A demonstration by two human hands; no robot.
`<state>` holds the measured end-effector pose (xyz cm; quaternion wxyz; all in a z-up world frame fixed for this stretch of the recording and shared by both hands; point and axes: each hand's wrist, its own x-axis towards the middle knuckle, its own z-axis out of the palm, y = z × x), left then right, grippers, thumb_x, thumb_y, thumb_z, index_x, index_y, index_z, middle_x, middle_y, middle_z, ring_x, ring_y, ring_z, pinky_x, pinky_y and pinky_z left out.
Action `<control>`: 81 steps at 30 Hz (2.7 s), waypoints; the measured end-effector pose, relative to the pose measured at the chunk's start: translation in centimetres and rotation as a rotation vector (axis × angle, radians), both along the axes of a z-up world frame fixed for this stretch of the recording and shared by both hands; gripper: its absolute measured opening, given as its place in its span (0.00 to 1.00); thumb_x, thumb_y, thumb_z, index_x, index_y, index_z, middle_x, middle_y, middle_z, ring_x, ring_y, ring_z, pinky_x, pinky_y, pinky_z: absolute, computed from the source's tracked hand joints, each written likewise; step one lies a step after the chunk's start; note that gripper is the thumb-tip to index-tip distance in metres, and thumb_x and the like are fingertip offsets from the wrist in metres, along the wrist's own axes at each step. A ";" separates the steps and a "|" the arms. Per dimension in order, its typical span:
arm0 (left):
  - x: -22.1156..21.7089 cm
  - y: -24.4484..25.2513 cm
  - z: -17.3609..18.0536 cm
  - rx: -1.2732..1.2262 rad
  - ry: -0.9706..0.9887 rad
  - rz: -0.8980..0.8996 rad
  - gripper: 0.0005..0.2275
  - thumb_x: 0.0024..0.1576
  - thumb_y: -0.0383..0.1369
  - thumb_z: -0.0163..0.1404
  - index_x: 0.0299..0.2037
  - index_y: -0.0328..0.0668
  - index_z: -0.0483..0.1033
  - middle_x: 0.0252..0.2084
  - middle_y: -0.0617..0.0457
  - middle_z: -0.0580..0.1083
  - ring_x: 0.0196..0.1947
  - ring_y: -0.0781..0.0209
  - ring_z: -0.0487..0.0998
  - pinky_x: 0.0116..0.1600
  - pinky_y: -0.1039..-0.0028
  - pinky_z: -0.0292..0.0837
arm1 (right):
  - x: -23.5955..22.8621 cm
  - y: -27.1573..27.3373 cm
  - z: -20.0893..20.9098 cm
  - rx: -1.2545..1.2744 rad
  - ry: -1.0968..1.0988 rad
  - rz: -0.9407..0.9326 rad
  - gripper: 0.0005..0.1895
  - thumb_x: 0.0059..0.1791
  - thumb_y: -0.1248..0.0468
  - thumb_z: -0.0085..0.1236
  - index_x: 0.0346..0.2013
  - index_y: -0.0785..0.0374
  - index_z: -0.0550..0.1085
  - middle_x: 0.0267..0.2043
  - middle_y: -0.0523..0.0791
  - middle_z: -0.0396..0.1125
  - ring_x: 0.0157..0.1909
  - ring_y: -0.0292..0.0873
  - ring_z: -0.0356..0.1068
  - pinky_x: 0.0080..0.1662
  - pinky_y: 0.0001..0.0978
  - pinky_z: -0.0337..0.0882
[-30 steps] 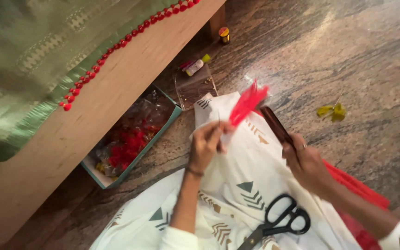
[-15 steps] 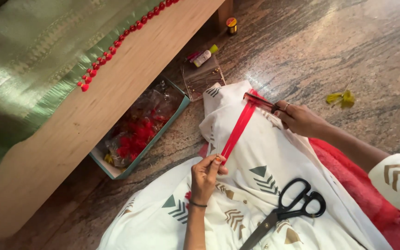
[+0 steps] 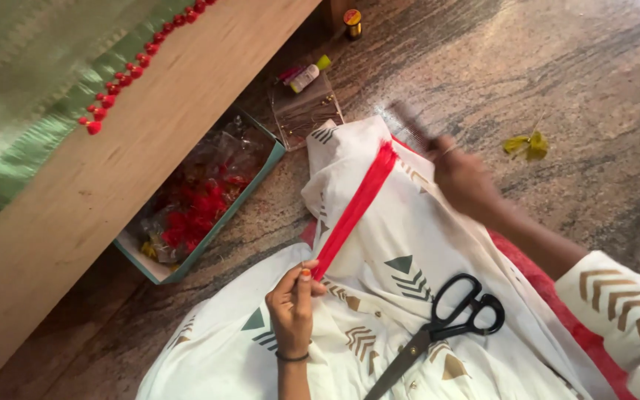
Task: The recorder is manually sewing a red pom-pom decorative trim onto the edge of a white garment and a green fabric.
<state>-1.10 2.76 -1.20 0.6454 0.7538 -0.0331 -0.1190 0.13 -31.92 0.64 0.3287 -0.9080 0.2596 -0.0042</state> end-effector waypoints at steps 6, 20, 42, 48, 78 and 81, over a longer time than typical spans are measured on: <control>-0.5 0.6 -0.2 0.049 -0.009 0.024 0.12 0.63 0.30 0.46 0.50 0.33 0.82 0.22 0.54 0.77 0.24 0.69 0.76 0.34 0.79 0.73 | 1.6 0.0 1.3 -0.068 0.207 0.316 0.16 0.61 0.55 0.37 0.52 0.60 0.70 0.46 0.51 0.67 0.43 0.49 0.71 0.39 0.40 0.76; -0.2 0.3 -0.8 0.215 0.006 0.092 0.14 0.63 0.32 0.47 0.53 0.39 0.82 0.17 0.55 0.73 0.18 0.73 0.72 0.27 0.80 0.68 | -0.9 3.0 -1.1 -0.537 -0.354 0.756 0.24 0.49 0.69 0.50 0.61 0.57 0.70 0.43 0.50 0.68 0.45 0.49 0.70 0.44 0.39 0.75; -0.4 0.3 -2.9 0.381 -0.068 0.332 0.11 0.61 0.29 0.50 0.47 0.34 0.83 0.38 0.46 0.84 0.32 0.68 0.85 0.36 0.77 0.77 | -1.3 3.0 -2.1 -0.290 -0.274 0.417 0.34 0.51 0.70 0.44 0.72 0.45 0.62 0.39 0.50 0.64 0.38 0.48 0.66 0.41 0.36 0.69; -0.6 0.6 -1.9 0.386 -0.097 0.299 0.11 0.60 0.29 0.50 0.47 0.33 0.83 0.41 0.45 0.84 0.36 0.61 0.87 0.40 0.75 0.79 | -0.3 0.4 -3.2 -0.865 -0.189 0.762 0.37 0.47 0.73 0.52 0.73 0.67 0.59 0.59 0.49 0.67 0.41 0.46 0.65 0.38 0.35 0.73; -0.6 0.6 -3.1 0.530 -0.168 0.228 0.11 0.61 0.30 0.50 0.45 0.33 0.83 0.39 0.43 0.83 0.38 0.55 0.87 0.42 0.71 0.80 | -2.9 4.8 0.3 -0.505 -0.353 1.067 0.32 0.53 0.68 0.50 0.72 0.45 0.64 0.61 0.52 0.64 0.59 0.55 0.67 0.52 0.42 0.71; -0.8 0.7 -3.0 0.588 -0.243 0.212 0.10 0.61 0.30 0.50 0.45 0.33 0.83 0.40 0.43 0.83 0.39 0.54 0.86 0.43 0.71 0.80 | -1.0 2.5 -0.6 -0.619 -0.226 0.888 0.29 0.48 0.65 0.51 0.64 0.43 0.68 0.63 0.50 0.62 0.61 0.56 0.65 0.55 0.44 0.71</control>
